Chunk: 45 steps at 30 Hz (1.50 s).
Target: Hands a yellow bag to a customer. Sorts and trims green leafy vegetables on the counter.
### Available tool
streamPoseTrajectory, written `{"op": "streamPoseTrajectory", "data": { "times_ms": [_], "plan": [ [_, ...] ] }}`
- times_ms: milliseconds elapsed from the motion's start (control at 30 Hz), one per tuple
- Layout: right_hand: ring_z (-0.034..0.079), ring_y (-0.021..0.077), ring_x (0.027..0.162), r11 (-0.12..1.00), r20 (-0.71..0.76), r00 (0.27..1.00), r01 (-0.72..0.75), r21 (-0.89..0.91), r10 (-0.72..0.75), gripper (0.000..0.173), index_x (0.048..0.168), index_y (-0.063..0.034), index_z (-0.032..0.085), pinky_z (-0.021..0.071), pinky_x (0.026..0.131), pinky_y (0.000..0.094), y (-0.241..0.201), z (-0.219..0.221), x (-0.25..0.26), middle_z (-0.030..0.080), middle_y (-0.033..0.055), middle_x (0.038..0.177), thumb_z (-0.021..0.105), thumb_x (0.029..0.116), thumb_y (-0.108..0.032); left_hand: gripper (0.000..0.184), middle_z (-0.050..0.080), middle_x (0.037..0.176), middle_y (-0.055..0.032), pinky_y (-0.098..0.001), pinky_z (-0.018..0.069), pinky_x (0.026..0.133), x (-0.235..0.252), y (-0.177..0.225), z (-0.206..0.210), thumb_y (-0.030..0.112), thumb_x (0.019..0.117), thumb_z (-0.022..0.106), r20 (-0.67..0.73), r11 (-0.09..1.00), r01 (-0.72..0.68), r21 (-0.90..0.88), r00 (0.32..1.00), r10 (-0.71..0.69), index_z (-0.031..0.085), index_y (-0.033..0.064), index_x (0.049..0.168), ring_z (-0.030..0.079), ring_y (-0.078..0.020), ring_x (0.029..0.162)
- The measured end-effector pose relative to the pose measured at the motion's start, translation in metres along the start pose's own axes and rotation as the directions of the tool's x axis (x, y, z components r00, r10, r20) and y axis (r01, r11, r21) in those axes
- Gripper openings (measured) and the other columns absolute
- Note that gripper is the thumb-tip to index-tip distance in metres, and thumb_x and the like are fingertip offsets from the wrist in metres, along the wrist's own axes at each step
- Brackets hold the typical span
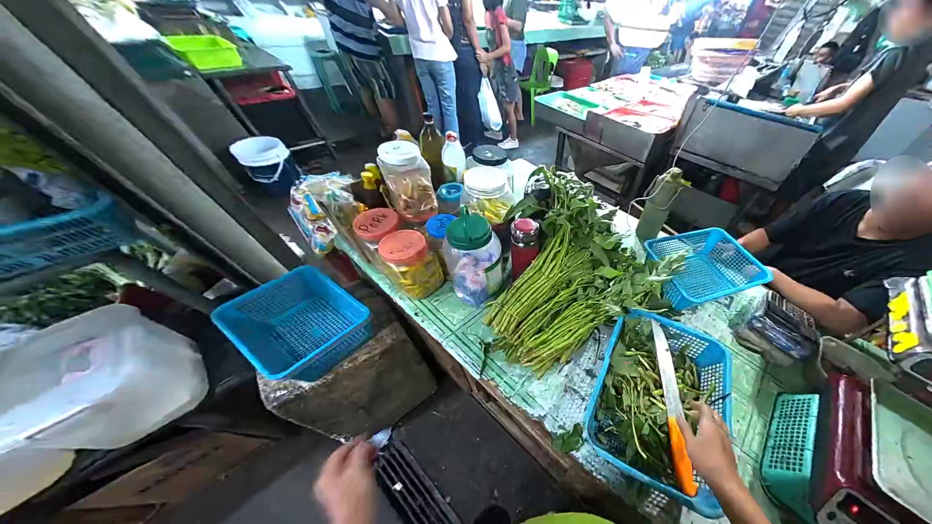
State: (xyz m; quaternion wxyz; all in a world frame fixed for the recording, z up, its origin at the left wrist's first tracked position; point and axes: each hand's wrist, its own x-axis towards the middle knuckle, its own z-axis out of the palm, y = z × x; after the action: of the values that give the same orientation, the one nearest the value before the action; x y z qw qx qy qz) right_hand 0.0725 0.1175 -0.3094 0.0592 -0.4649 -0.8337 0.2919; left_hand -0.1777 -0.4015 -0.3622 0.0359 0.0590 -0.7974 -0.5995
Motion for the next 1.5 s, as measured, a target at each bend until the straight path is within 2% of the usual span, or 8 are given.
{"op": "streamPoseTrajectory", "data": {
  "times_ms": [200, 467, 733, 1000, 1200, 1333, 1400, 1500],
  "plan": [
    [0.061, 0.0442, 0.12, 0.995, 0.068, 0.994, -0.086, 0.045, 0.083, 0.062, 0.146, 0.0005, 0.048, 0.0489, 0.103, 0.0608, 0.035, 0.032, -0.012, 0.06, 0.0287, 0.133, 0.068, 0.0981, -0.033, 0.033, 0.064, 0.134, -0.019, -0.0498, 0.0428, 0.114, 0.054, 0.146, 0.238, 0.016, 0.1072, 0.048, 0.677, 0.754, -0.533, 0.384, 0.718, 0.163, 0.066, 0.0026, 0.132, 0.059, -0.0322, 0.129],
    [0.055, 0.0444, 0.13, 0.964, -0.004, 0.974, -0.226, -0.139, 0.228, 0.065, 0.149, -0.0032, 0.047, 0.0486, 0.106, 0.0584, 0.02, 0.045, -0.011, 0.052, 0.0279, 0.143, 0.073, 0.093, -0.023, 0.045, 0.047, 0.147, -0.0302, -0.0617, 0.055, 0.089, 0.068, 0.166, 0.381, -0.001, 0.0995, 0.047, 0.72, 0.357, -0.669, 0.652, 0.694, -0.015, 0.048, -0.0057, 0.144, 0.058, -0.0488, 0.124],
    [0.052, 0.0487, 0.13, 0.995, -0.377, 0.926, -0.064, -0.08, 0.029, 0.055, 0.14, 0.0022, 0.057, 0.0448, 0.109, 0.06, -0.081, 0.046, 0.008, 0.053, 0.0318, 0.139, 0.071, 0.0922, -0.019, 0.045, 0.061, 0.126, -0.0316, -0.0631, 0.0542, 0.086, 0.098, 0.213, 0.367, 0.01, 0.0941, 0.059, 0.836, 0.342, -0.77, 0.538, 0.538, -0.105, 0.052, -0.0082, 0.135, 0.064, -0.0489, 0.111],
    [0.061, 0.038, 0.121, 0.992, -0.211, 0.97, 0.113, -0.049, -0.121, 0.035, 0.127, -0.005, 0.069, 0.0497, 0.103, 0.0563, -0.207, 0.085, 0.05, 0.065, 0.0209, 0.127, 0.066, 0.0963, -0.021, 0.038, 0.065, 0.126, -0.0249, -0.0605, 0.0482, 0.102, 0.171, 0.293, 0.315, 0.019, 0.1066, 0.046, 0.934, 0.657, -0.69, 0.304, 0.351, -0.063, 0.052, 0.003, 0.141, 0.063, -0.0411, 0.12],
    [0.067, 0.0285, 0.115, 0.992, 0.141, 0.988, -0.08, 0.102, 0.065, 0.034, 0.13, -0.0027, 0.066, 0.0517, 0.104, 0.0476, -0.232, 0.113, 0.067, 0.068, 0.0167, 0.125, 0.056, 0.1032, -0.021, 0.035, 0.063, 0.08, -0.0066, -0.0349, 0.0546, 0.06, 0.179, 0.24, 0.319, 0.014, 0.1067, 0.046, 0.936, 0.979, -0.189, -0.073, 0.326, 0.133, 0.053, 0.0003, 0.138, 0.06, -0.0154, 0.062],
    [0.065, 0.0279, 0.119, 0.98, 0.218, 0.963, -0.182, 0.077, 0.162, 0.036, 0.134, -0.0049, 0.063, 0.0496, 0.107, 0.0491, -0.243, 0.123, 0.07, 0.067, 0.0158, 0.129, 0.054, 0.1044, -0.024, 0.038, 0.065, 0.12, -0.0217, -0.0476, 0.057, 0.092, 0.149, 0.184, 0.344, 0.015, 0.1083, 0.046, 0.957, 0.901, -0.362, 0.239, 0.247, -0.154, 0.047, -0.0024, 0.142, 0.069, -0.0313, 0.102],
    [0.065, 0.0278, 0.12, 0.972, 0.204, 0.958, -0.22, 0.081, 0.2, 0.038, 0.136, -0.0061, 0.063, 0.0498, 0.107, 0.0491, -0.241, 0.127, 0.067, 0.066, 0.0155, 0.131, 0.054, 0.1043, -0.025, 0.05, 0.05, 0.145, -0.029, -0.0516, 0.045, 0.112, 0.133, 0.163, 0.348, 0.02, 0.1085, 0.046, 0.95, 0.818, -0.49, 0.302, 0.229, -0.213, 0.037, -0.0066, 0.149, 0.055, -0.0387, 0.132],
    [0.064, 0.029, 0.121, 0.959, 0.108, 0.96, -0.268, 0.092, 0.258, 0.037, 0.134, -0.0055, 0.063, 0.05, 0.107, 0.0486, -0.227, 0.125, 0.057, 0.064, 0.017, 0.133, 0.057, 0.1025, -0.024, 0.069, 0.053, 0.143, -0.0283, -0.0533, 0.0452, 0.111, 0.115, 0.158, 0.349, 0.041, 0.104, 0.057, 0.942, 0.738, -0.587, 0.333, 0.247, -0.229, 0.036, -0.0055, 0.151, 0.055, -0.0396, 0.133]
  ]
}}
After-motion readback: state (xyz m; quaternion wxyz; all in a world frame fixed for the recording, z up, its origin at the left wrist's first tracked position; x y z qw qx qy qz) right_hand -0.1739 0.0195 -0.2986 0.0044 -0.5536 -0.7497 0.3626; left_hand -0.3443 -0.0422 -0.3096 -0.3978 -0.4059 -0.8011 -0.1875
